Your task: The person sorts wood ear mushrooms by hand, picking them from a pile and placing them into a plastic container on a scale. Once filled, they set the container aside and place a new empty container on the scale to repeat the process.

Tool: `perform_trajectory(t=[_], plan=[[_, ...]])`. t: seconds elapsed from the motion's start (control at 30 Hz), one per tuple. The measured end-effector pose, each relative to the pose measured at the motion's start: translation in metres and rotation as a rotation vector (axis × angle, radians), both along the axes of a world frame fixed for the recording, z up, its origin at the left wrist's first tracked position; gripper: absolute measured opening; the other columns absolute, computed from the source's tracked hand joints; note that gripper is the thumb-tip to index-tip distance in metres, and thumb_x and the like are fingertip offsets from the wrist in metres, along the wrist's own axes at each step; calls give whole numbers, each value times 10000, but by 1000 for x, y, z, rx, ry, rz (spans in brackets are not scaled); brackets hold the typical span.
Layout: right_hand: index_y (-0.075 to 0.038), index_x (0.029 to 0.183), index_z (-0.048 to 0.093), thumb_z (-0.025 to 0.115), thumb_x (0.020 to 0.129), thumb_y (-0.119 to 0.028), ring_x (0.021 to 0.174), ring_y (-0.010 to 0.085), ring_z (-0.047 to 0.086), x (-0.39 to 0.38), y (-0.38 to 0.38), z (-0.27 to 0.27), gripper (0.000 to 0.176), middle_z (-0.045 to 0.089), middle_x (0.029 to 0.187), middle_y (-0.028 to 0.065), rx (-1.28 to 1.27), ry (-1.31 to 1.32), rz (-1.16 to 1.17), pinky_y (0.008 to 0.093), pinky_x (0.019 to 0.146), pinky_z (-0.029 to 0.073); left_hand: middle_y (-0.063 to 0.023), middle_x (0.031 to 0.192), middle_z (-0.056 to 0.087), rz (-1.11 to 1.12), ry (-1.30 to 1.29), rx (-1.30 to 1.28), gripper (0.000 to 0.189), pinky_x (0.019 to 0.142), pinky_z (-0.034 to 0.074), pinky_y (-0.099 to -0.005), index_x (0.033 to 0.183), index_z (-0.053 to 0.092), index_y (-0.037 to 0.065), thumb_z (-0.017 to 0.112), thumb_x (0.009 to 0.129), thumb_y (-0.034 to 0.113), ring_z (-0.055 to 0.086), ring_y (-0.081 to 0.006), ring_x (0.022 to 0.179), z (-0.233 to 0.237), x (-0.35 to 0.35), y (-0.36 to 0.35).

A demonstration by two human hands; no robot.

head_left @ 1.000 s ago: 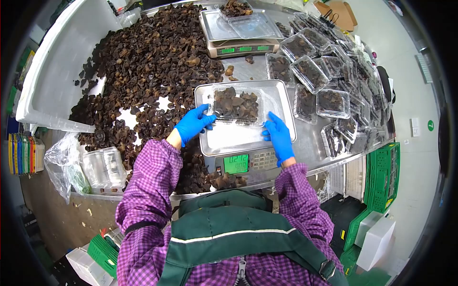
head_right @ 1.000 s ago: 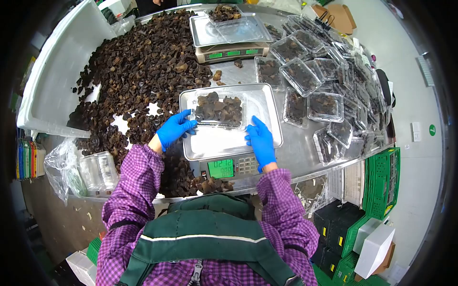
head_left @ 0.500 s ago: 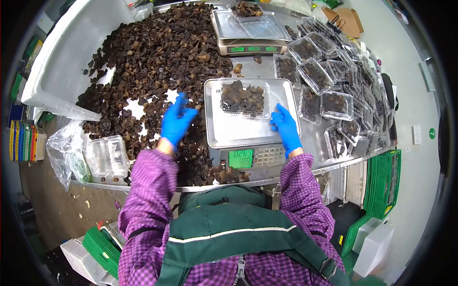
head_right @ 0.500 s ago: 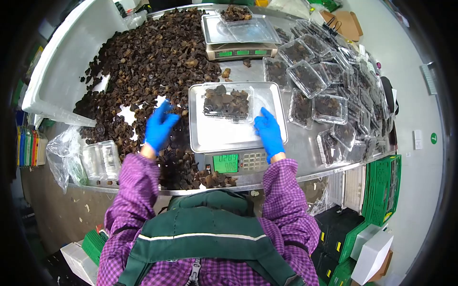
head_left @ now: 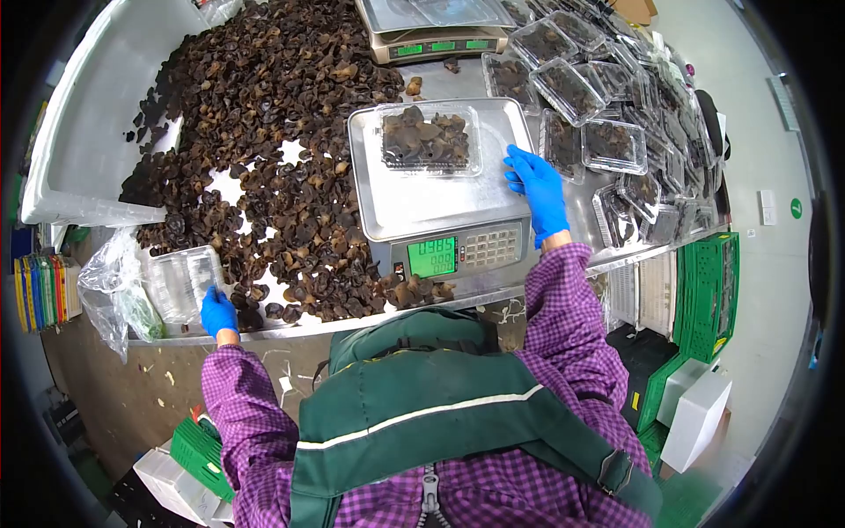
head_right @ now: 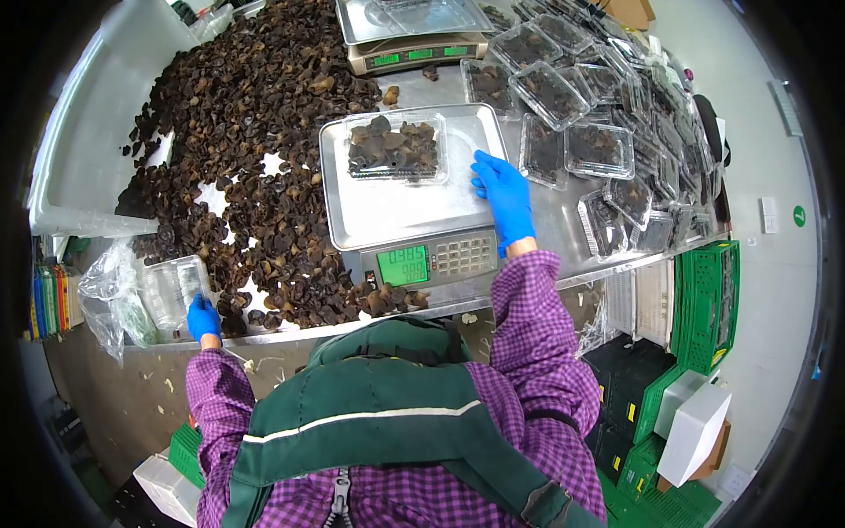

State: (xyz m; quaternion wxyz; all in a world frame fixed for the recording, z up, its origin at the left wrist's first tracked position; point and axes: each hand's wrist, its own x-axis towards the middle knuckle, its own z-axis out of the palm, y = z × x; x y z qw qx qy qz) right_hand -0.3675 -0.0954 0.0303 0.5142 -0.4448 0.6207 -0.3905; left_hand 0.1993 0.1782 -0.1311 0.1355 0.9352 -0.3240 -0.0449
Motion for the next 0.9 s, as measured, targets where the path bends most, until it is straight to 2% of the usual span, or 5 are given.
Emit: perform_trajectory(t=[0.23, 0.33, 0.43, 0.8, 0.9], plan=[[86, 1250, 444, 655, 784, -494, 782, 155, 586, 26, -21, -67, 774, 632, 935, 125, -37, 375, 128, 289, 754, 480, -41, 747, 601, -7, 10, -335, 224, 664, 458, -301, 831, 602, 43, 747, 729, 180, 512, -140, 663, 45, 34, 8], [-23, 1031, 524, 751, 747, -310, 590, 102, 528, 52, -9, -60, 463, 546, 744, 54, 155, -121, -9, 240, 463, 448, -50, 849, 617, 11, 66, -600, 162, 721, 471, -298, 935, 613, -16, 673, 806, 62, 524, -139, 741, 136, -8, -27], [-9, 991, 524, 717, 761, -176, 554, 134, 559, 46, -22, -74, 343, 555, 738, 57, 234, -392, 33, 258, 458, 470, -111, 1136, 602, -218, 54, -712, 238, 881, 447, -296, 1122, 573, -45, 536, 895, 18, 552, -167, 1014, 172, -44, -72], [-81, 925, 593, 582, 837, -156, 672, 153, 563, -183, -41, 4, 117, 584, 793, 37, -111, -719, -568, 263, 601, 479, -121, 835, 621, -1071, 127, -428, 207, 697, 470, -368, 959, 658, 82, 648, 753, 60, 598, -296, 774, 155, -314, -238], [-102, 934, 576, 487, 923, -183, 764, 125, 515, -296, -63, 10, 121, 564, 864, 33, -395, 532, -485, 295, 685, 443, -121, 843, 628, -1133, 168, -351, 253, 711, 473, -390, 938, 664, 97, 704, 702, 180, 599, -307, 786, 133, -329, -246]])
